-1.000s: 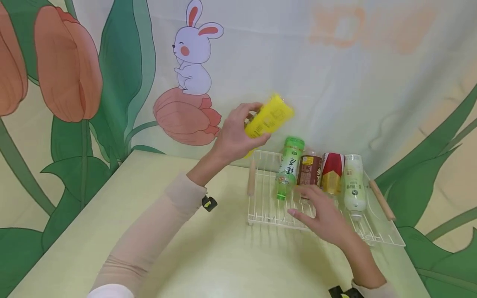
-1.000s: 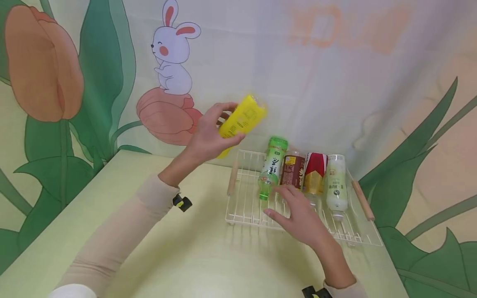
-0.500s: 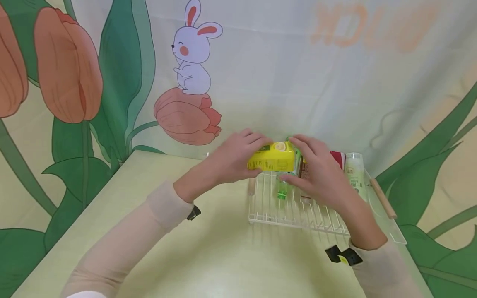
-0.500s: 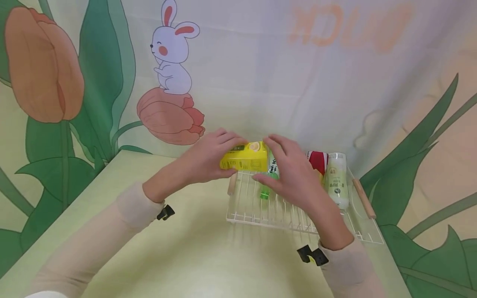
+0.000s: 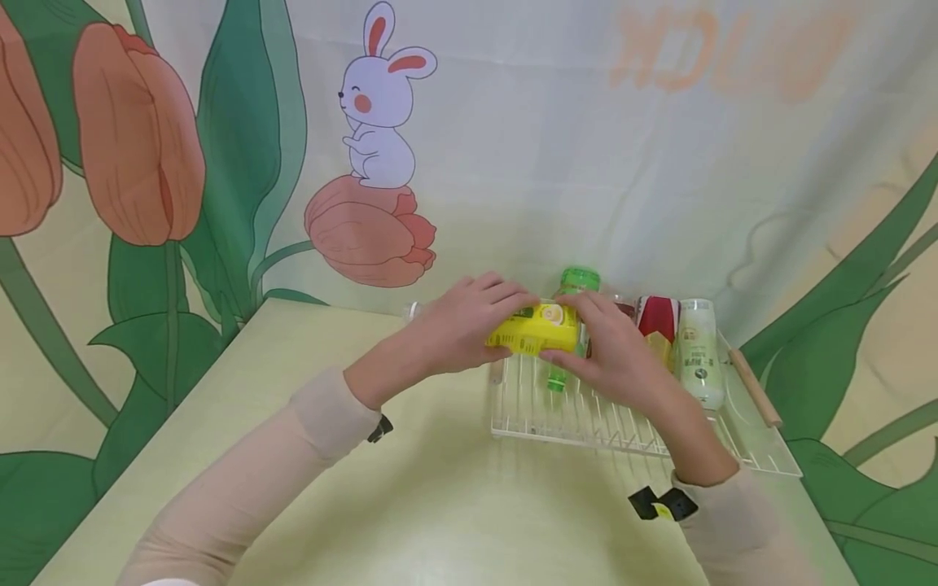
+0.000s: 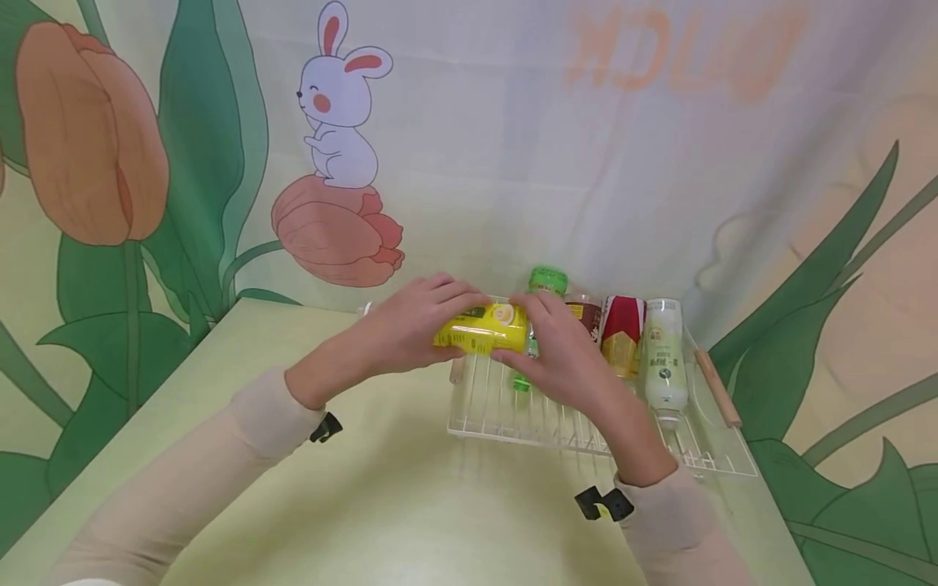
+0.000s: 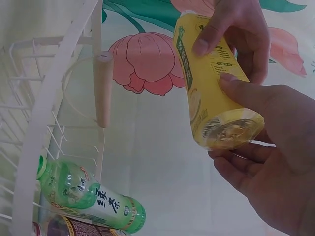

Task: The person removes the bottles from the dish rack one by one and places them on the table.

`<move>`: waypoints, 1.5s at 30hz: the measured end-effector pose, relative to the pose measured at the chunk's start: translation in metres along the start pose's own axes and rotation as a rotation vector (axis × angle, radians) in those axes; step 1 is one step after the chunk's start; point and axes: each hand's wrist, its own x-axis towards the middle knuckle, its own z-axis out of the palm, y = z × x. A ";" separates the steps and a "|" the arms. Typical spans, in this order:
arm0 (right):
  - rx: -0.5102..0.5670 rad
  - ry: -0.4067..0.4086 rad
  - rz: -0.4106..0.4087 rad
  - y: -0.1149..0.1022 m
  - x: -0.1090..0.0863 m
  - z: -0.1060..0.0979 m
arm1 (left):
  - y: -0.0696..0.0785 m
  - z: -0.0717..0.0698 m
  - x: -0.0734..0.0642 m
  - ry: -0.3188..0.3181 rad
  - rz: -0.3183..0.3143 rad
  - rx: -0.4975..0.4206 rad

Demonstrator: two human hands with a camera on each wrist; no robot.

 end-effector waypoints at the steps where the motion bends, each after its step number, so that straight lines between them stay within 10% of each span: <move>1: 0.002 0.009 0.000 0.000 0.000 0.001 | 0.000 0.000 0.000 0.006 0.001 0.001; 7: 0.011 0.090 -0.010 0.004 -0.001 0.004 | -0.006 -0.005 -0.010 0.131 -0.026 0.059; 12: 0.044 0.149 0.028 0.009 0.000 0.006 | -0.021 -0.014 -0.029 0.321 -0.170 -0.025; 20: 0.122 0.165 0.055 0.010 0.006 0.013 | -0.049 0.000 -0.060 0.447 -0.615 -0.531; 25: 0.173 0.172 0.062 0.008 0.007 0.020 | -0.056 0.022 -0.067 0.409 -0.800 -0.936; 29: 0.229 0.183 0.054 0.010 0.006 0.025 | -0.055 0.041 -0.061 0.374 -0.734 -1.311; 35: 0.295 0.160 0.074 0.010 0.003 0.037 | -0.045 0.061 -0.050 0.433 -0.477 -1.754; 45: 0.247 0.049 0.048 0.019 0.002 0.042 | -0.051 0.045 -0.051 0.472 -0.473 -1.634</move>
